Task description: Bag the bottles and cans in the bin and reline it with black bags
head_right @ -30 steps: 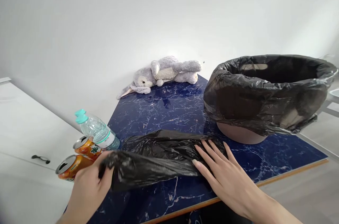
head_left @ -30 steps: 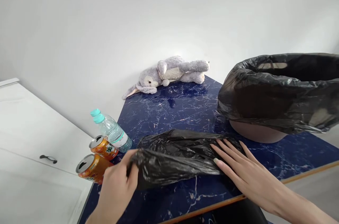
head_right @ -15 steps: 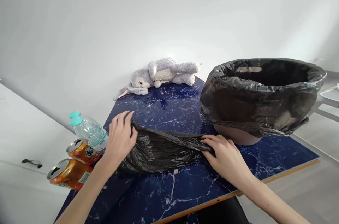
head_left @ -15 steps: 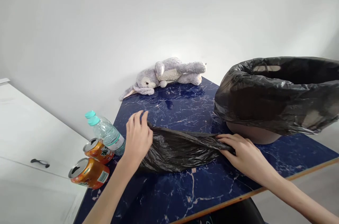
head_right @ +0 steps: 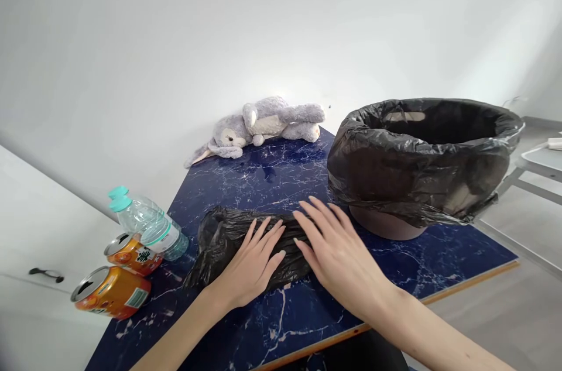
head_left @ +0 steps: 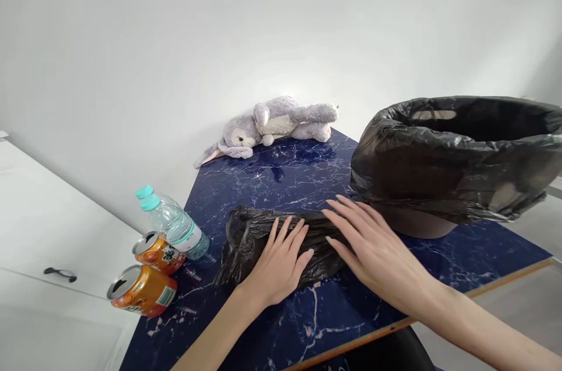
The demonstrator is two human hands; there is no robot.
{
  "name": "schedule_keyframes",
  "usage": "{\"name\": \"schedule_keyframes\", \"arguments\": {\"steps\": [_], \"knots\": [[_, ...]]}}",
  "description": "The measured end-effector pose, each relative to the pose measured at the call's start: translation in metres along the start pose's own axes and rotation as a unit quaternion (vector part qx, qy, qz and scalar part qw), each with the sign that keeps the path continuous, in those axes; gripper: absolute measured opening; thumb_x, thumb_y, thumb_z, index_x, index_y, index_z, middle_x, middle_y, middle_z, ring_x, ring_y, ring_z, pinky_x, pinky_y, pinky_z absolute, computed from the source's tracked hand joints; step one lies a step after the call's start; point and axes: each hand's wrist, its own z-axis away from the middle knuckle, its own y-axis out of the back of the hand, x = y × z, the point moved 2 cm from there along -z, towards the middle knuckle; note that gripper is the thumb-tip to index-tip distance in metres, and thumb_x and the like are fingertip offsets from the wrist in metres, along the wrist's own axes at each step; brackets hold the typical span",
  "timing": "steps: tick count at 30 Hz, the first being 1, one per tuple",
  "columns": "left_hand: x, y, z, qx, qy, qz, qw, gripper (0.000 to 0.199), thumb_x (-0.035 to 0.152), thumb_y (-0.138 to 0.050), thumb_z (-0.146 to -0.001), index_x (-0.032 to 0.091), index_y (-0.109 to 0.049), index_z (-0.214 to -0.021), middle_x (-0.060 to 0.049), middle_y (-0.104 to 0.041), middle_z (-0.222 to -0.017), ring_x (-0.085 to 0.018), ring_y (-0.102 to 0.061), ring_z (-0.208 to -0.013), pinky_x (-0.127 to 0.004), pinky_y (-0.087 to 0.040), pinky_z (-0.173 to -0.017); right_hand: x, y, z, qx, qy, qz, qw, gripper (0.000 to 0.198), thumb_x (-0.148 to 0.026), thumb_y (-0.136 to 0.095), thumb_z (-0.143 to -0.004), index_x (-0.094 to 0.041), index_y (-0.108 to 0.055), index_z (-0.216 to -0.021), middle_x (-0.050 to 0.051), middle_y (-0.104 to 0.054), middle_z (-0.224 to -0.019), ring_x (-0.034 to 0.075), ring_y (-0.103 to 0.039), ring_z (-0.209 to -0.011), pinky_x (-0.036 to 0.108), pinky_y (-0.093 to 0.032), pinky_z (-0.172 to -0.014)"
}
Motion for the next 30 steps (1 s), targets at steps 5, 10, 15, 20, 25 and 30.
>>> {"name": "schedule_keyframes", "arguments": {"steps": [5, 10, 15, 20, 25, 30], "knots": [[0.006, -0.013, 0.008, -0.029, 0.020, 0.046, 0.998, 0.063, 0.050, -0.028, -0.119, 0.030, -0.018, -0.177, 0.000, -0.020, -0.184, -0.028, -0.011, -0.172, -0.060, -0.014, -0.141, 0.003, -0.054, -0.010, -0.100, 0.046, -0.010, 0.994, 0.054, -0.039, -0.038, -0.117, -0.017, -0.049, -0.167, 0.015, -0.041, -0.175, 0.041, -0.028, -0.166, 0.073, -0.027, -0.132], [-0.005, -0.015, 0.027, -0.023, 0.104, 0.056, 0.993, 0.062, 0.054, -0.027, -0.118, 0.036, -0.019, -0.177, 0.003, -0.017, -0.184, -0.026, -0.010, -0.172, -0.060, -0.016, -0.141, 0.016, -0.087, 0.009, -0.168, -0.009, -0.052, 0.984, 0.062, -0.055, -0.032, -0.117, -0.028, -0.040, -0.172, 0.010, -0.030, -0.179, 0.038, -0.026, -0.167, 0.071, -0.030, -0.131], [-0.042, -0.014, 0.054, 0.013, 0.166, -0.005, 0.986, 0.064, 0.054, -0.029, -0.118, 0.037, -0.015, -0.177, 0.001, -0.025, -0.183, -0.027, -0.019, -0.170, -0.054, -0.038, -0.133, 0.017, -0.086, 0.016, -0.182, -0.026, -0.063, 0.981, 0.063, -0.058, -0.031, -0.116, -0.032, -0.037, -0.173, 0.004, -0.023, -0.182, 0.036, -0.020, -0.169, 0.066, -0.024, -0.135], [-0.076, -0.015, 0.080, 0.034, 0.204, -0.049, 0.977, 0.064, 0.053, -0.028, -0.117, 0.029, -0.024, -0.177, -0.003, -0.029, -0.182, -0.031, -0.024, -0.170, -0.063, -0.029, -0.136, 0.018, -0.085, 0.015, -0.187, -0.028, -0.068, 0.980, 0.063, -0.059, -0.030, -0.116, -0.034, -0.035, -0.174, 0.003, -0.021, -0.182, 0.036, -0.018, -0.169, 0.066, -0.023, -0.136], [-0.092, -0.017, 0.093, 0.047, 0.214, -0.073, 0.973, 0.065, 0.052, -0.031, -0.117, 0.027, -0.027, -0.176, -0.005, -0.030, -0.181, -0.033, -0.028, -0.168, -0.064, -0.027, -0.136, 0.018, -0.083, 0.014, -0.198, -0.026, -0.063, 0.978, 0.064, -0.059, -0.027, -0.117, -0.032, -0.035, -0.174, 0.003, -0.019, -0.182, 0.035, -0.017, -0.169, 0.066, -0.023, -0.135], [-0.095, -0.016, 0.095, 0.052, 0.207, -0.083, 0.973, 0.064, 0.052, -0.032, -0.116, 0.028, -0.028, -0.176, -0.005, -0.033, -0.181, -0.033, -0.031, -0.167, -0.063, -0.030, -0.135, 0.016, -0.082, 0.015, -0.189, -0.022, -0.062, 0.980, 0.063, -0.058, -0.028, -0.117, -0.031, -0.036, -0.173, 0.004, -0.021, -0.182, 0.035, -0.017, -0.169, 0.067, -0.024, -0.135]]}}
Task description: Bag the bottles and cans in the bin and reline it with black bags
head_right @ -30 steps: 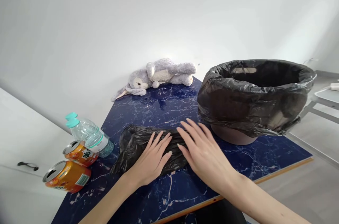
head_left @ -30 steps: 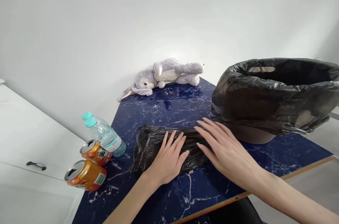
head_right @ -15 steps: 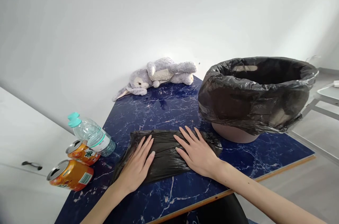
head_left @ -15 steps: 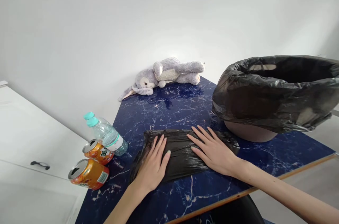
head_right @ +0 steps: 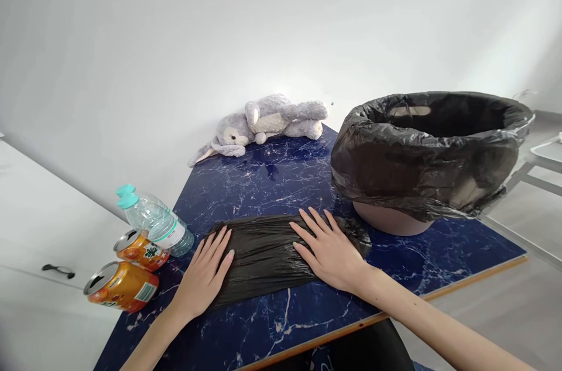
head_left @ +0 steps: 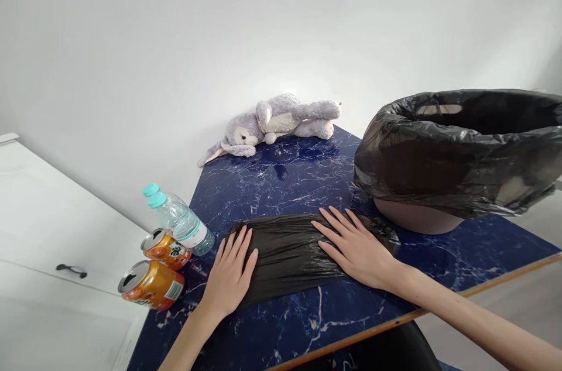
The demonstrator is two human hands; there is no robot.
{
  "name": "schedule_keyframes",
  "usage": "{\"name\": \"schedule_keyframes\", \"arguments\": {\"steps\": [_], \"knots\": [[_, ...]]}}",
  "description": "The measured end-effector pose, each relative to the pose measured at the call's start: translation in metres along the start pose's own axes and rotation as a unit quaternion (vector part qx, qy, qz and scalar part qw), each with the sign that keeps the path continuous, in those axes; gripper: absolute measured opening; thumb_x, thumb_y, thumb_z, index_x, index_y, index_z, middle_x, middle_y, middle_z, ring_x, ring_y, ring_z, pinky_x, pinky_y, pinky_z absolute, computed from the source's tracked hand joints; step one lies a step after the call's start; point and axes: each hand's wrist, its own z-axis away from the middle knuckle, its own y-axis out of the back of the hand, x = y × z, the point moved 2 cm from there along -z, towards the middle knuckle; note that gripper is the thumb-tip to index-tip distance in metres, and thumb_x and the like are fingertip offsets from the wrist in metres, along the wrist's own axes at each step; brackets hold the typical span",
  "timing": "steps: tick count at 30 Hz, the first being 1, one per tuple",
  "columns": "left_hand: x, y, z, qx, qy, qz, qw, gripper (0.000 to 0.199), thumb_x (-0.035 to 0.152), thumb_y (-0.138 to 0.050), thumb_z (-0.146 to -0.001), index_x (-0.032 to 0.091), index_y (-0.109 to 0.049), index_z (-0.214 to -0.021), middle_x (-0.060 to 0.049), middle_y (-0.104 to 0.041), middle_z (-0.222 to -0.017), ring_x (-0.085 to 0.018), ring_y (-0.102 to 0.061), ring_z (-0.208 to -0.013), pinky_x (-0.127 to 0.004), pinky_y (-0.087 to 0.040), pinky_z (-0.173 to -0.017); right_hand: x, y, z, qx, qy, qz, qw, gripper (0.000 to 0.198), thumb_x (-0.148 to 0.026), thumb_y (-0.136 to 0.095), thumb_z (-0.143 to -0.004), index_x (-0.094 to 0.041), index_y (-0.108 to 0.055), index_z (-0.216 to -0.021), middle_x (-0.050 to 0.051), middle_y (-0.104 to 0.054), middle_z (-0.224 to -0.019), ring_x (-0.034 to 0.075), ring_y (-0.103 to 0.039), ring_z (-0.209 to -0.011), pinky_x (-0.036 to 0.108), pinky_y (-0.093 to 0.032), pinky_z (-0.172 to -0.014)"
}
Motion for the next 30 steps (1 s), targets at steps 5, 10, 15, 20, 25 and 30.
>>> {"name": "schedule_keyframes", "arguments": {"steps": [5, 10, 15, 20, 25, 30], "knots": [[0.012, 0.008, 0.012, 0.040, 0.000, -0.011, 0.999, 0.060, 0.047, -0.033, -0.117, 0.022, -0.036, -0.171, -0.012, -0.036, -0.179, -0.036, -0.031, -0.167, -0.064, -0.033, -0.133, -0.001, 0.006, 0.002, 0.020, 0.000, -0.017, 1.000, 0.062, -0.054, -0.034, -0.117, -0.028, -0.038, -0.173, 0.008, -0.023, -0.182, 0.034, -0.020, -0.168, 0.065, -0.028, -0.135], [0.027, 0.024, 0.053, 0.191, 0.031, -0.045, 0.980, 0.064, 0.058, -0.043, -0.112, 0.019, -0.039, -0.163, -0.022, -0.059, -0.155, -0.041, -0.059, -0.144, -0.068, -0.043, -0.125, -0.009, 0.020, 0.007, 0.068, 0.024, -0.030, 0.997, 0.059, -0.044, -0.038, -0.118, -0.025, -0.033, -0.174, 0.006, -0.024, -0.182, 0.030, -0.017, -0.170, 0.059, -0.028, -0.137], [0.020, 0.025, 0.086, 0.210, 0.105, -0.086, 0.968, 0.076, 0.073, -0.037, -0.108, 0.007, -0.056, -0.140, -0.028, -0.063, -0.133, -0.048, -0.064, -0.123, -0.066, -0.059, -0.098, -0.040, 0.022, 0.009, 0.041, 0.074, -0.033, 0.996, 0.060, -0.042, -0.034, -0.119, -0.021, -0.030, -0.175, 0.005, -0.020, -0.183, 0.030, -0.016, -0.170, 0.060, -0.027, -0.137], [0.009, 0.015, 0.085, 0.170, 0.121, -0.034, 0.977, 0.059, 0.069, -0.043, -0.107, 0.016, -0.071, -0.107, -0.025, -0.064, -0.136, -0.047, -0.061, -0.129, -0.065, -0.058, -0.097, -0.077, 0.020, 0.000, -0.012, 0.115, -0.068, 0.991, 0.064, -0.051, -0.032, -0.119, -0.020, -0.033, -0.174, 0.007, -0.014, -0.182, 0.037, -0.010, -0.169, 0.066, -0.026, -0.135], [0.022, 0.032, 0.072, 0.136, 0.161, 0.179, 0.961, 0.054, 0.070, -0.047, -0.103, 0.023, -0.070, -0.115, -0.016, -0.075, -0.125, -0.040, -0.073, -0.119, -0.061, -0.061, -0.103, -0.092, 0.016, -0.011, -0.084, 0.127, -0.128, 0.980, 0.071, -0.058, -0.032, -0.117, -0.015, -0.034, -0.174, 0.013, -0.016, -0.181, 0.041, -0.009, -0.168, 0.070, -0.021, -0.135], [0.056, 0.065, 0.058, 0.130, 0.186, 0.280, 0.933, 0.049, 0.065, -0.050, -0.107, 0.023, -0.064, -0.130, -0.013, -0.080, -0.125, -0.036, -0.078, -0.117, -0.050, -0.067, -0.097, -0.097, 0.017, -0.021, -0.066, 0.050, -0.283, 0.955, 0.072, -0.061, -0.036, -0.115, -0.021, -0.035, -0.174, 0.009, -0.025, -0.181, 0.033, -0.019, -0.169, 0.059, -0.025, -0.137]]}}
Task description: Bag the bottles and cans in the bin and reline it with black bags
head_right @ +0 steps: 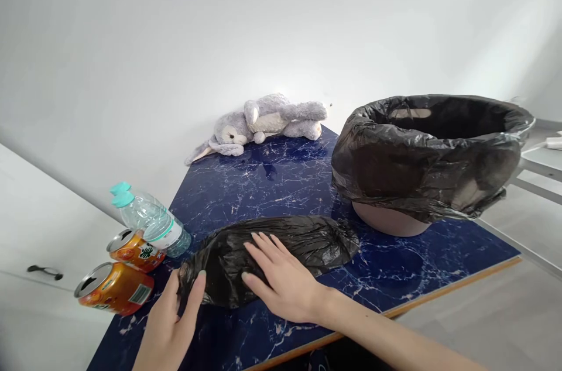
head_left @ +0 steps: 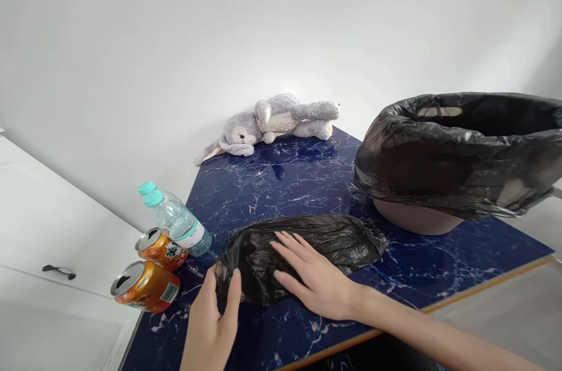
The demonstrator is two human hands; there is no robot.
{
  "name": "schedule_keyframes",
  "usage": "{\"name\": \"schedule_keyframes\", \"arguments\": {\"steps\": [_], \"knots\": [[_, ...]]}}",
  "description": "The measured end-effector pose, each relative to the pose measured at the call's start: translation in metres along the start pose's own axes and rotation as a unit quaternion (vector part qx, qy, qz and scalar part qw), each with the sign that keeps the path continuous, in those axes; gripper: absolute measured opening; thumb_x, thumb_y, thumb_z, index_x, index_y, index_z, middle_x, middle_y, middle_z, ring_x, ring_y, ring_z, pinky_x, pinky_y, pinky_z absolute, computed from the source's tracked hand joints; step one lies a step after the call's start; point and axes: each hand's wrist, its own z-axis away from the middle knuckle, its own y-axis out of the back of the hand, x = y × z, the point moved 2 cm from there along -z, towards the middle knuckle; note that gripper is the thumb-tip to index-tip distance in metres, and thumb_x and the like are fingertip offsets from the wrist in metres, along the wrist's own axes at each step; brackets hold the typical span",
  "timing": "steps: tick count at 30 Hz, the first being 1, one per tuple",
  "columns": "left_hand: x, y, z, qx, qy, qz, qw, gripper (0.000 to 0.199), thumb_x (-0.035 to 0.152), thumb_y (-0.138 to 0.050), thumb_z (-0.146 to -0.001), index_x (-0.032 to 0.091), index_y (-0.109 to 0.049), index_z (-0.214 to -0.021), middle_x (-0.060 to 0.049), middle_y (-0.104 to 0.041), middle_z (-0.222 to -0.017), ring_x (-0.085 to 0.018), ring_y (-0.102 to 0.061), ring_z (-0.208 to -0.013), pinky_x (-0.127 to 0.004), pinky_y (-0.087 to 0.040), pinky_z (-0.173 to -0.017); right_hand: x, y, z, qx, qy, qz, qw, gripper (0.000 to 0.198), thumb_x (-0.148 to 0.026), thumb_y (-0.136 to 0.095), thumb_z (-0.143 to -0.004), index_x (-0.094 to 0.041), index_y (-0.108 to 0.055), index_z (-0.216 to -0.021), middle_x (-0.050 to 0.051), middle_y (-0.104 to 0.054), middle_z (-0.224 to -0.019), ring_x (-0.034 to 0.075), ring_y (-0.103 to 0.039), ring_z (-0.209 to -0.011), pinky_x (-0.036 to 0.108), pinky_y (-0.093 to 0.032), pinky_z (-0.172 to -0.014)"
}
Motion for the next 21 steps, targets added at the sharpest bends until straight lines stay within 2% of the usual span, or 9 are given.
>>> {"name": "schedule_keyframes", "arguments": {"steps": [3, 7, 8, 10, 11, 13, 15, 16, 21], "knots": [[0.033, -0.014, -0.004, 0.020, -0.109, 0.009, 0.994, 0.039, 0.050, -0.053, -0.110, 0.025, -0.060, -0.139, -0.014, -0.074, -0.141, -0.033, -0.073, -0.131, -0.048, -0.062, -0.109, 0.000, 0.007, -0.005, 0.088, -0.058, -0.203, 0.974, 0.061, -0.058, -0.036, -0.116, -0.032, -0.042, -0.171, 0.006, -0.043, -0.175, 0.027, -0.043, -0.161, 0.050, -0.042, -0.130], [0.080, -0.049, -0.013, -0.048, -0.253, 0.007, 0.966, 0.017, 0.032, -0.053, -0.111, 0.026, -0.060, -0.125, -0.012, -0.067, -0.150, -0.029, -0.065, -0.142, -0.048, -0.057, -0.118, 0.005, 0.031, -0.008, 0.097, -0.078, -0.395, 0.910, 0.060, -0.048, -0.021, -0.118, -0.029, -0.040, -0.172, 0.011, -0.062, -0.161, 0.028, -0.065, -0.143, 0.049, -0.057, -0.115], [0.090, -0.057, -0.015, -0.075, -0.280, 0.004, 0.957, 0.019, 0.030, -0.054, -0.111, 0.025, -0.058, -0.129, -0.013, -0.066, -0.151, -0.030, -0.063, -0.144, -0.050, -0.056, -0.121, 0.008, 0.040, -0.006, 0.102, -0.089, -0.417, 0.899, 0.061, -0.048, -0.019, -0.117, -0.028, -0.040, -0.172, 0.011, -0.065, -0.157, 0.029, -0.067, -0.141, 0.049, -0.059, -0.114], [0.109, -0.071, -0.016, -0.136, -0.329, -0.013, 0.935, 0.043, 0.031, -0.060, -0.108, 0.022, -0.046, -0.148, -0.018, -0.059, -0.159, -0.033, -0.054, -0.153, -0.055, -0.050, -0.127, 0.017, 0.059, 0.001, 0.117, -0.121, -0.444, 0.880, 0.061, -0.053, -0.029, -0.115, -0.030, -0.042, -0.170, 0.011, -0.068, -0.154, 0.031, -0.067, -0.141, 0.051, -0.058, -0.114], [0.115, -0.076, -0.015, -0.163, -0.352, -0.023, 0.921, 0.059, 0.033, -0.063, -0.107, 0.019, -0.036, -0.158, -0.020, -0.054, -0.165, -0.035, -0.048, -0.158, -0.058, -0.046, -0.129, 0.022, 0.068, 0.006, 0.127, -0.137, -0.443, 0.877, 0.062, -0.055, -0.040, -0.113, -0.031, -0.041, -0.170, 0.012, -0.067, -0.154, 0.032, -0.066, -0.141, 0.051, -0.058, -0.114], [0.124, -0.081, -0.010, -0.205, -0.389, -0.036, 0.897, 0.080, 0.036, -0.065, -0.107, 0.017, -0.018, -0.170, -0.022, -0.043, -0.173, -0.037, -0.035, -0.165, -0.061, -0.040, -0.133, 0.033, 0.084, 0.018, 0.152, -0.160, -0.395, 0.892, 0.080, -0.057, -0.064, -0.103, -0.035, -0.032, -0.173, 0.017, -0.063, -0.159, 0.035, -0.064, -0.143, 0.053, -0.059, -0.111], [0.127, -0.083, -0.004, -0.226, -0.405, -0.029, 0.885, 0.080, 0.037, -0.062, -0.110, 0.019, -0.015, -0.172, -0.020, -0.041, -0.175, -0.035, -0.031, -0.167, -0.060, -0.038, -0.134, 0.045, 0.094, 0.030, 0.186, -0.168, -0.310, 0.917, 0.097, -0.054, -0.079, -0.094, -0.038, -0.026, -0.174, 0.021, -0.060, -0.160, 0.039, -0.060, -0.147, 0.055, -0.061, -0.107], [0.126, -0.083, -0.001, -0.231, -0.407, -0.021, 0.883, 0.076, 0.037, -0.061, -0.110, 0.021, -0.018, -0.171, -0.018, -0.042, -0.175, -0.034, -0.032, -0.167, -0.059, -0.039, -0.135, 0.051, 0.097, 0.035, 0.201, -0.167, -0.272, 0.926, 0.098, -0.055, -0.081, -0.093, -0.037, -0.027, -0.173, 0.022, -0.060, -0.159, 0.040, -0.058, -0.148, 0.055, -0.061, -0.107], [0.113, -0.080, 0.001, -0.198, -0.405, 0.022, 0.892, 0.065, 0.033, -0.056, -0.112, 0.025, -0.023, -0.167, -0.014, -0.031, -0.181, -0.030, -0.024, -0.170, -0.058, -0.035, -0.137, 0.081, 0.106, 0.052, 0.242, -0.152, -0.108, 0.952, 0.082, -0.060, -0.069, -0.098, -0.029, -0.036, -0.167, 0.021, -0.066, -0.151, 0.042, -0.064, -0.142, 0.059, -0.060, -0.109]]}}
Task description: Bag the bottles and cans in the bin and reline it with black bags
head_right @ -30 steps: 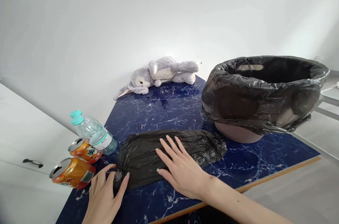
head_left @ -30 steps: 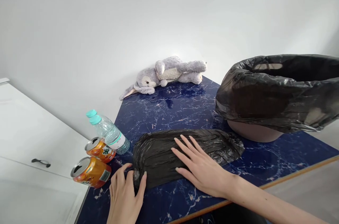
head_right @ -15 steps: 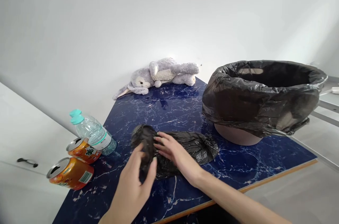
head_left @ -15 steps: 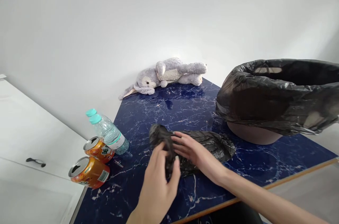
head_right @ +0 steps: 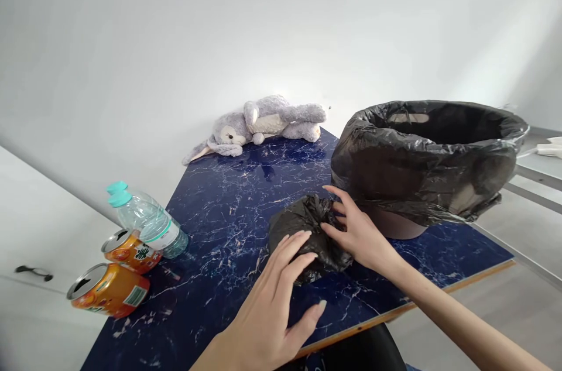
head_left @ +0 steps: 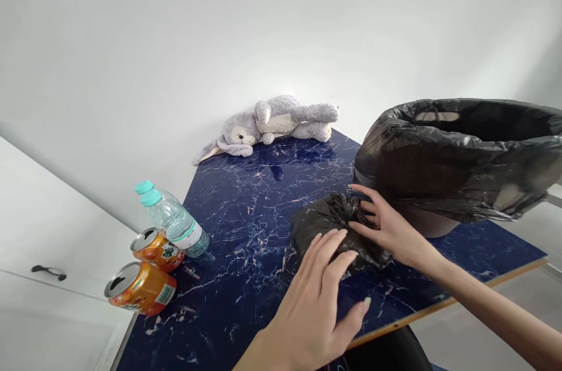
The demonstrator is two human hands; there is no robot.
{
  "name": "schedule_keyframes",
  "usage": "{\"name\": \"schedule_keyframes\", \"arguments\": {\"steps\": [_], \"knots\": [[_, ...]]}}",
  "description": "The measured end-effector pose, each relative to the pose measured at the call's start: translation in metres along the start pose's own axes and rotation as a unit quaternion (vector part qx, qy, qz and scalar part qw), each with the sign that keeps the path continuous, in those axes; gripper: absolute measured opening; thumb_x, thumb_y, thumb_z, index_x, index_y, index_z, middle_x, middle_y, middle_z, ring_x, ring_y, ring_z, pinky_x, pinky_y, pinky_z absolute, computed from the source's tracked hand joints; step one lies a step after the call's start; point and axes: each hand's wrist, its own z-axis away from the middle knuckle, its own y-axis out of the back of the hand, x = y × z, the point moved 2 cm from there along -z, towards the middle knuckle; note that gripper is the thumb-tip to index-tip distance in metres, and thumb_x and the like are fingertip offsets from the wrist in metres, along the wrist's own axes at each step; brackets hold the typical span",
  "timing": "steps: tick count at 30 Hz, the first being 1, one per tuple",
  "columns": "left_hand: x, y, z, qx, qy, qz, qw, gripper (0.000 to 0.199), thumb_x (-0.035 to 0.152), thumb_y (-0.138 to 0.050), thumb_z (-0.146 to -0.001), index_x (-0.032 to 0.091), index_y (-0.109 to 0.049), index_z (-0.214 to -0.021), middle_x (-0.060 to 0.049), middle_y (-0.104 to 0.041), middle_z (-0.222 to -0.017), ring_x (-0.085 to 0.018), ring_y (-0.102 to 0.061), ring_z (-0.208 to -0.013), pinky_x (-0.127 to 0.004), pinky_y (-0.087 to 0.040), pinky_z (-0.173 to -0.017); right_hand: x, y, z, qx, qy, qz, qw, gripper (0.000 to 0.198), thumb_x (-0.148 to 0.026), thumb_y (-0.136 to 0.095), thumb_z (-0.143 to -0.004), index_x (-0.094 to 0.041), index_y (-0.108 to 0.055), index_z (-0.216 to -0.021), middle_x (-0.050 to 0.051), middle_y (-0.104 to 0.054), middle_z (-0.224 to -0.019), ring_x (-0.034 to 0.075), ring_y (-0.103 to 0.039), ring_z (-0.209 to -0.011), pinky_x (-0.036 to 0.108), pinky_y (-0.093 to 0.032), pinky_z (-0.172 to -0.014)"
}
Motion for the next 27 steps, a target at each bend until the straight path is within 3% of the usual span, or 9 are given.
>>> {"name": "schedule_keyframes", "arguments": {"steps": [2, 5, 7, 10, 14, 17, 19, 23, 27], "knots": [[-0.008, 0.001, 0.001, -0.008, 0.050, 0.000, 0.999, 0.063, 0.038, -0.048, -0.115, 0.026, -0.020, -0.170, -0.011, -0.028, -0.182, -0.030, -0.019, -0.170, -0.062, -0.033, -0.137, 0.001, 0.007, 0.003, 0.015, 0.015, 0.086, 0.996, 0.080, -0.061, -0.064, -0.101, -0.030, -0.035, -0.169, 0.021, -0.066, -0.150, 0.042, -0.071, -0.132, 0.061, -0.063, -0.104], [-0.015, -0.001, -0.001, -0.093, 0.109, -0.007, 0.990, 0.063, 0.049, -0.036, -0.118, 0.027, -0.020, -0.175, -0.005, -0.021, -0.184, -0.033, -0.009, -0.171, -0.068, -0.028, -0.136, -0.017, 0.016, 0.013, 0.046, 0.055, 0.179, 0.981, 0.074, -0.061, -0.057, -0.105, -0.032, -0.034, -0.169, 0.018, -0.062, -0.156, 0.042, -0.070, -0.133, 0.059, -0.066, -0.100], [-0.014, -0.005, -0.002, -0.145, 0.099, -0.008, 0.985, 0.065, 0.055, -0.033, -0.117, 0.027, -0.024, -0.175, -0.002, -0.017, -0.184, -0.036, -0.003, -0.170, -0.071, -0.024, -0.136, -0.039, 0.018, 0.023, 0.081, 0.096, 0.228, 0.966, 0.067, -0.057, -0.052, -0.108, -0.031, -0.037, -0.168, 0.016, -0.058, -0.161, 0.041, -0.064, -0.141, 0.057, -0.065, -0.103], [-0.005, -0.019, -0.003, -0.166, 0.069, -0.007, 0.984, 0.069, 0.057, -0.033, -0.116, 0.026, -0.021, -0.177, -0.004, -0.014, -0.184, -0.038, -0.002, -0.170, -0.075, -0.020, -0.135, -0.066, 0.005, 0.035, 0.079, 0.160, 0.283, 0.942, 0.056, -0.048, -0.046, -0.112, -0.032, -0.041, -0.166, 0.012, -0.052, -0.168, 0.038, -0.057, -0.149, 0.055, -0.061, -0.111], [0.006, -0.051, 0.002, -0.129, 0.023, -0.023, 0.991, 0.068, 0.050, -0.044, -0.115, 0.022, -0.026, -0.175, -0.011, -0.027, -0.182, -0.041, -0.018, -0.169, -0.075, -0.022, -0.134, -0.059, -0.033, 0.039, 0.020, 0.206, 0.351, 0.913, 0.063, -0.055, -0.042, -0.114, -0.032, -0.036, -0.172, 0.012, -0.039, -0.177, 0.042, -0.039, -0.162, 0.069, -0.044, -0.124], [0.011, -0.071, 0.012, -0.095, -0.084, -0.033, 0.991, 0.046, 0.038, -0.049, -0.116, 0.017, -0.055, -0.157, -0.011, -0.061, -0.163, -0.032, -0.050, -0.157, -0.057, -0.030, -0.137, -0.028, -0.059, 0.036, -0.026, 0.169, 0.388, 0.906, 0.067, -0.063, -0.038, -0.113, -0.034, -0.036, -0.173, 0.017, -0.028, -0.181, 0.051, -0.025, -0.164, 0.081, -0.037, -0.121], [0.010, -0.076, 0.021, -0.089, -0.170, -0.027, 0.981, 0.032, 0.027, -0.050, -0.116, 0.018, -0.066, -0.142, -0.007, -0.071, -0.152, -0.024, -0.057, -0.151, -0.042, -0.034, -0.136, -0.009, -0.069, 0.035, -0.058, 0.135, 0.398, 0.905, 0.069, -0.068, -0.037, -0.112, -0.036, -0.037, -0.173, 0.018, -0.028, -0.181, 0.053, -0.022, -0.164, 0.083, -0.035, -0.120], [-0.001, -0.068, 0.030, -0.069, -0.263, 0.024, 0.962, 0.024, 0.022, -0.048, -0.117, 0.016, -0.068, -0.129, 0.000, -0.082, -0.133, -0.014, -0.068, -0.135, -0.023, -0.046, -0.121, 0.007, -0.076, 0.037, -0.086, 0.104, 0.398, 0.907, 0.076, -0.078, -0.038, -0.107, -0.040, -0.034, -0.174, 0.014, -0.023, -0.183, 0.051, -0.013, -0.167, 0.082, -0.029, -0.123], [-0.008, -0.040, 0.019, 0.057, -0.261, 0.055, 0.962, 0.015, 0.011, -0.056, -0.109, 0.018, -0.068, -0.115, -0.001, -0.084, -0.097, -0.018, -0.076, -0.093, -0.033, -0.055, -0.094, 0.008, -0.077, 0.039, -0.087, 0.089, 0.399, 0.908, 0.078, -0.080, -0.040, -0.105, -0.044, -0.032, -0.173, 0.012, -0.019, -0.184, 0.050, -0.010, -0.167, 0.082, -0.027, -0.124]]}}
